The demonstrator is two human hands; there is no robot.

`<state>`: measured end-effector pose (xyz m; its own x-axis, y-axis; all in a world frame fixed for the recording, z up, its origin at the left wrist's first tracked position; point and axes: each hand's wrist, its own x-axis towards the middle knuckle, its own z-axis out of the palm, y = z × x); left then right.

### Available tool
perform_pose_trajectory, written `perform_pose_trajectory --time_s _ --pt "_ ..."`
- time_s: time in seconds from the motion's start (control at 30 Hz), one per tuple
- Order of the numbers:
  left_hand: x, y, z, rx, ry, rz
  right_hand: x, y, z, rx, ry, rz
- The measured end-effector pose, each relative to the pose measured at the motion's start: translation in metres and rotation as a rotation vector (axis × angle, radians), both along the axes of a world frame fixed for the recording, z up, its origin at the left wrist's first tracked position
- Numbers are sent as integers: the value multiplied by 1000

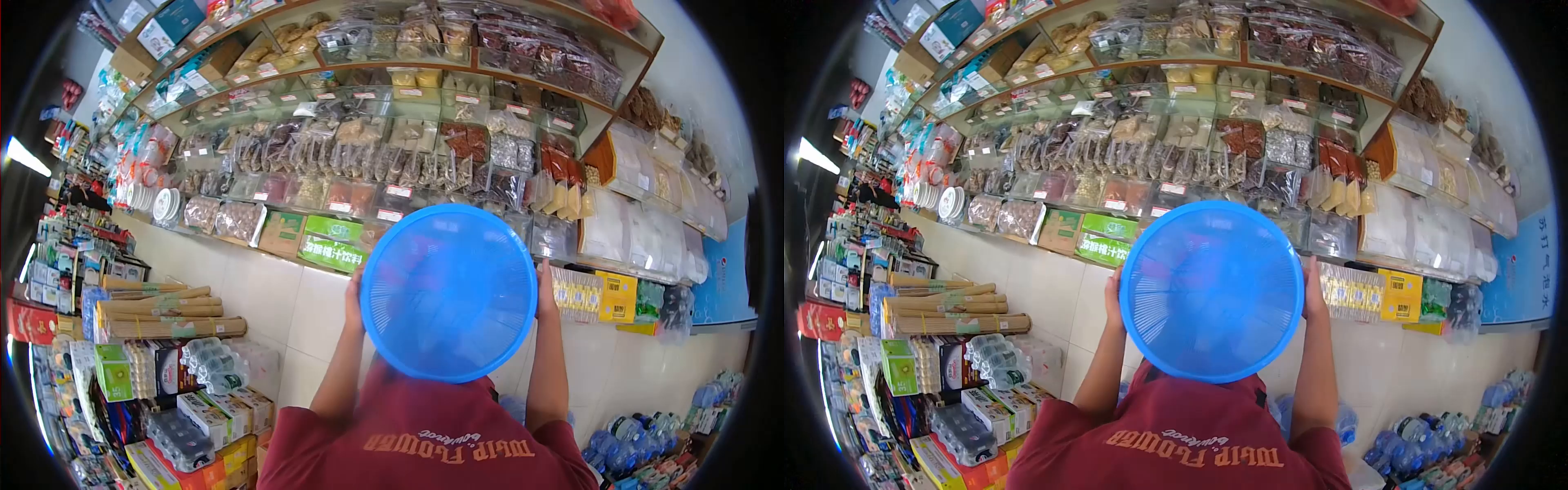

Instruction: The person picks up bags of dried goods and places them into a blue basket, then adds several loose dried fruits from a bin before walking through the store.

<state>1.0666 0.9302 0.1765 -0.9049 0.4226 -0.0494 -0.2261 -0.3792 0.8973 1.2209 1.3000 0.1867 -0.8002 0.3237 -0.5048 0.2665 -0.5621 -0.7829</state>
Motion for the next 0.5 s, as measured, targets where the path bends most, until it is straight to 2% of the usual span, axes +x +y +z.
perform_pose_trajectory --time_s 0.1,0.13,0.2,0.27,0.3,0.37,0.47,0.5 --pt "-11 -21 29 136 -133 61 -31 -27 7 -107 22 83" --pt "-11 -19 59 128 -210 71 -42 -28 0 -82 6 185" --pt "-26 -44 29 65 -193 8 -66 -34 -25 -19 3 231" --pt "-42 -63 11 6 -171 -64 -89 -50 -6 90 46 284" --pt "-48 -70 8 -38 -128 -100 -98 -57 -8 98 50 289" --pt "-61 -84 11 -70 -78 -130 -119 -71 -16 302 41 370" --pt "-85 -113 10 -124 -140 -82 -154 -92 1 494 11 481" --pt "-101 -127 2 -161 -310 -108 -165 -100 -3 505 15 500"
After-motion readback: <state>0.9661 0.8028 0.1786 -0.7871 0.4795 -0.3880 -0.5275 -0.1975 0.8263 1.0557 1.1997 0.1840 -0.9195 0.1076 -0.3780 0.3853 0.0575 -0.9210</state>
